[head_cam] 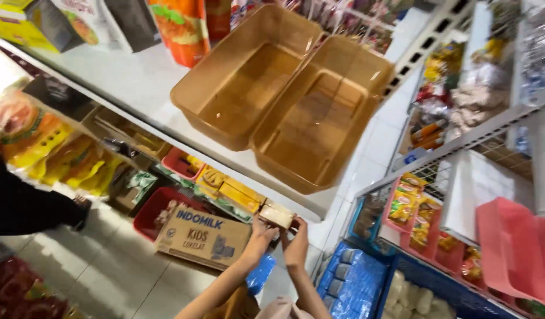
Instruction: The person restocks grocery store shelves by taking packaged sauces, seasonings, and cheese boxes from a shopping basket and arranging them onto the shelves by hand.
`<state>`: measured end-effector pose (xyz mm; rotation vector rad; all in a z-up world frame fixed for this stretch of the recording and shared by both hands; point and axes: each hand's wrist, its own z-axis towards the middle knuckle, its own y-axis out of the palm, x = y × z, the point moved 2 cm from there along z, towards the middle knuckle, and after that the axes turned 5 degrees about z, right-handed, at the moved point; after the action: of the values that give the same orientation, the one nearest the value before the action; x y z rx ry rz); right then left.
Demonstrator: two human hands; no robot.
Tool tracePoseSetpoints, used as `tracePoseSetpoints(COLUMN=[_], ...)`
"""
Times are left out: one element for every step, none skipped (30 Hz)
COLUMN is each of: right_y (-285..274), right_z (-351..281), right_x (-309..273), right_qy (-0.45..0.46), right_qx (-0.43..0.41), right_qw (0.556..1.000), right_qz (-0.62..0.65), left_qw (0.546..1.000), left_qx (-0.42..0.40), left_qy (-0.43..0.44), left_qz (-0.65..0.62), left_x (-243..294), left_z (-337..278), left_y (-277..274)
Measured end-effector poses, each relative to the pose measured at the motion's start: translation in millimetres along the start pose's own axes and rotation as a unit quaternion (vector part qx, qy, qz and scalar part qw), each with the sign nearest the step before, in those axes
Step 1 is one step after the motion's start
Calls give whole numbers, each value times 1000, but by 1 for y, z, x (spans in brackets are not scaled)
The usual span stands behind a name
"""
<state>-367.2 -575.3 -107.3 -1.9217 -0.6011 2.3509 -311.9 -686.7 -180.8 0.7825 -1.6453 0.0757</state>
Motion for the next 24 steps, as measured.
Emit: tracePoseSetpoints(right_y=[-5,-8,-11,-10,-9,-14,-19,-25,-29,-35,-45,-57,-71,-88,-108,-130,-156,-184,-211,-239,-268,-294,-318,-342], right_z=[0,-2,-4,2,8,4,1,-8,-15,-16,-26,-37,-49,-65,-78,-96,-119,-143,-167,-192,-219,-246,-273,-303], right_x=[0,-1,-3,-5,-8,-10,-10,-9,-7,-4,1,9,18,31,46,62,76,88,98,105,108,109,110,109], right_qy=[1,2,4,4,8,19,29,19,8,-8,22,48,74,99,124,149,169,188,216,244,240,237,251,266], right_qx=[0,-13,-27,-30,-47,-69,-92,-88,-85,-80,-79,-73,-67,-57,-47,-36,-1,36,65,100,130,164,211,258], right_qw=[1000,1000,1000,999,998,996,993,994,996,996,996,995,994,992,989,986,984,981,973,963,960,957,944,928], right_qz=[-6,1,9,19,40,57,74,58,41,25,33,41,49,54,59,65,54,44,53,63,53,44,44,42], left_qw=[1000,999,999,999,1000,1000,999,998,991,978,988,993,995,992,988,982,971,957,939,921,895,860,820,774], left_qx=[23,29,35,33,8,-12,-31,-20,-9,0,-7,-19,-30,-39,-47,-58,-85,-113,-141,-214,-286,-359,-409,-458], left_qy=[-15,-22,-30,-35,-9,10,29,-45,-119,-187,-128,-66,-4,28,59,91,80,73,67,22,-22,-64,-90,-115], left_qz=[2,-6,-14,-17,-5,2,8,34,61,88,90,92,92,115,137,157,207,258,307,324,341,358,391,422], left_x=[-3,-5,-6,-1,8,12,17,15,14,12,10,7,4,-1,-6,-12,-20,-27,-33,-42,-49,-54,-59,-63], left_z=[-3,-10,-17,-12,-5,-12,-18,-26,-29,-28,-33,-33,-32,-39,-49,-59,-69,-80,-93,-108,-127,-140,-155,-180], left_y=[6,8,13,15,18,24,29,31,30,32,38,46,53,57,61,69,80,92,105,117,129,146,162,175])
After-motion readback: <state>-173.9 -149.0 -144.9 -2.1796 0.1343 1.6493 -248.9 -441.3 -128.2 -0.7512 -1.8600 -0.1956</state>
